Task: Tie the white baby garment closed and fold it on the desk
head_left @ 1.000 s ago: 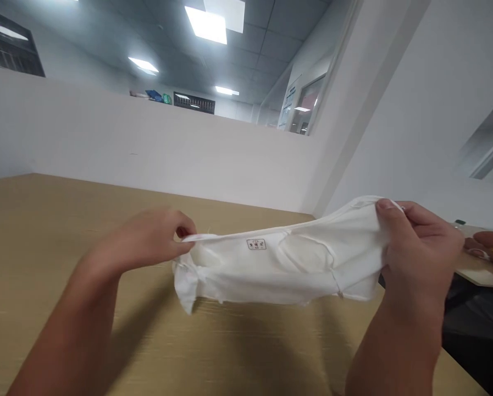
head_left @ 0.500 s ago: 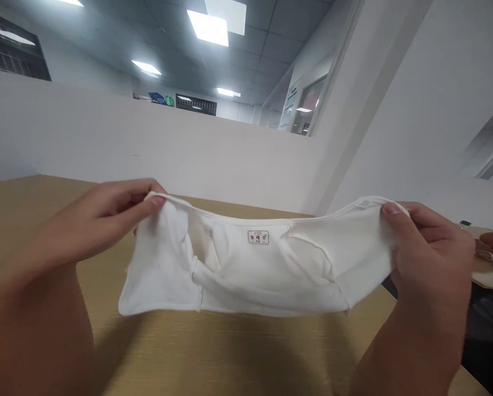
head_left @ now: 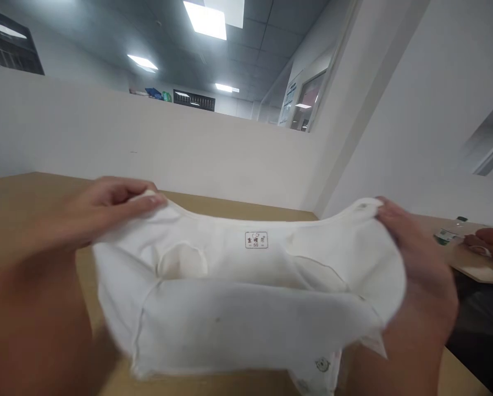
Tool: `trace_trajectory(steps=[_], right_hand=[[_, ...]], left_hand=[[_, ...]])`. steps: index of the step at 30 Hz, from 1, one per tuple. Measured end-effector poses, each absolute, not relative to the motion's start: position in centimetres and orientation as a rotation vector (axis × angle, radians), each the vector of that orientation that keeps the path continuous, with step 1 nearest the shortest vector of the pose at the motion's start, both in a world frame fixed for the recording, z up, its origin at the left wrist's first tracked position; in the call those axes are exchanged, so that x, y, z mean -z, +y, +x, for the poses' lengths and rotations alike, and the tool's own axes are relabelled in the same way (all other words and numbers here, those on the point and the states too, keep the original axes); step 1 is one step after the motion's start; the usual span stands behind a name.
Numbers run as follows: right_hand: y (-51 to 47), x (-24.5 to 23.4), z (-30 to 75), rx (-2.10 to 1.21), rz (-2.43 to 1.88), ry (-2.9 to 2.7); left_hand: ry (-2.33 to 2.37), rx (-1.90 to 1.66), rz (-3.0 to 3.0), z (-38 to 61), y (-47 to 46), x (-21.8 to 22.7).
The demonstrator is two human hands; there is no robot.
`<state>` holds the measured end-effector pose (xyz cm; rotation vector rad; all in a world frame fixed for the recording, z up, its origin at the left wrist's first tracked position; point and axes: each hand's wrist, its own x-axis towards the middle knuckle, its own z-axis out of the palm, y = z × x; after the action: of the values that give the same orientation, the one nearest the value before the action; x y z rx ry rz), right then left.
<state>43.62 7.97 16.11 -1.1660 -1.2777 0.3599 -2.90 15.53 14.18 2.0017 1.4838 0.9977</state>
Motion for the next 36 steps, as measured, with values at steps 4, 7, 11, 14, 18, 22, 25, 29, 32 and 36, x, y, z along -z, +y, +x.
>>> trace_trajectory(steps=[4,7,11,14,18,22,25,29,32,36], right_hand=[[13.2,-13.0,46.1,-0.678,-1.533,-1.433],[17.5,-9.3,47.4,-0.930,-1.718,-1.580],[22.3,-3.4,47.6,-0.839,-1.817,-1.612],[24.7,0.7,46.9,-0.650,-1.832,-1.550],[26.4,4.0,46.1,-0.426,-1.857,-1.469],[26.7,2.7,45.6,-0.287,-1.798,-1.451],[25.3,-0.4,44.7,-0.268,-1.635,-1.546],[20.5,-2.2,41.8,-0.564,-1.322,-1.956],[17.2,0.1,39.8,-0.705,-1.259,-2.236],[16.2,5.3,38.9,-0.501,-1.256,-2.150]], left_hand=[[1.283,-0.356,2.039,-2.0,21.6,-11.4],[1.300,-0.232,1.945,-1.4,27.0,-7.3],[1.254,-0.178,1.894,-0.2,31.9,-1.2],[1.365,-0.317,1.993,1.1,33.6,2.0],[1.486,-0.510,2.125,2.4,34.3,4.4],[1.671,-0.562,2.169,3.0,34.4,5.1],[1.719,-0.634,2.216,4.0,33.9,4.1],[1.449,-0.672,2.381,7.0,32.7,3.1],[1.197,-0.575,2.469,9.7,31.7,4.1],[1.035,-0.458,2.511,11.0,31.2,6.4]])
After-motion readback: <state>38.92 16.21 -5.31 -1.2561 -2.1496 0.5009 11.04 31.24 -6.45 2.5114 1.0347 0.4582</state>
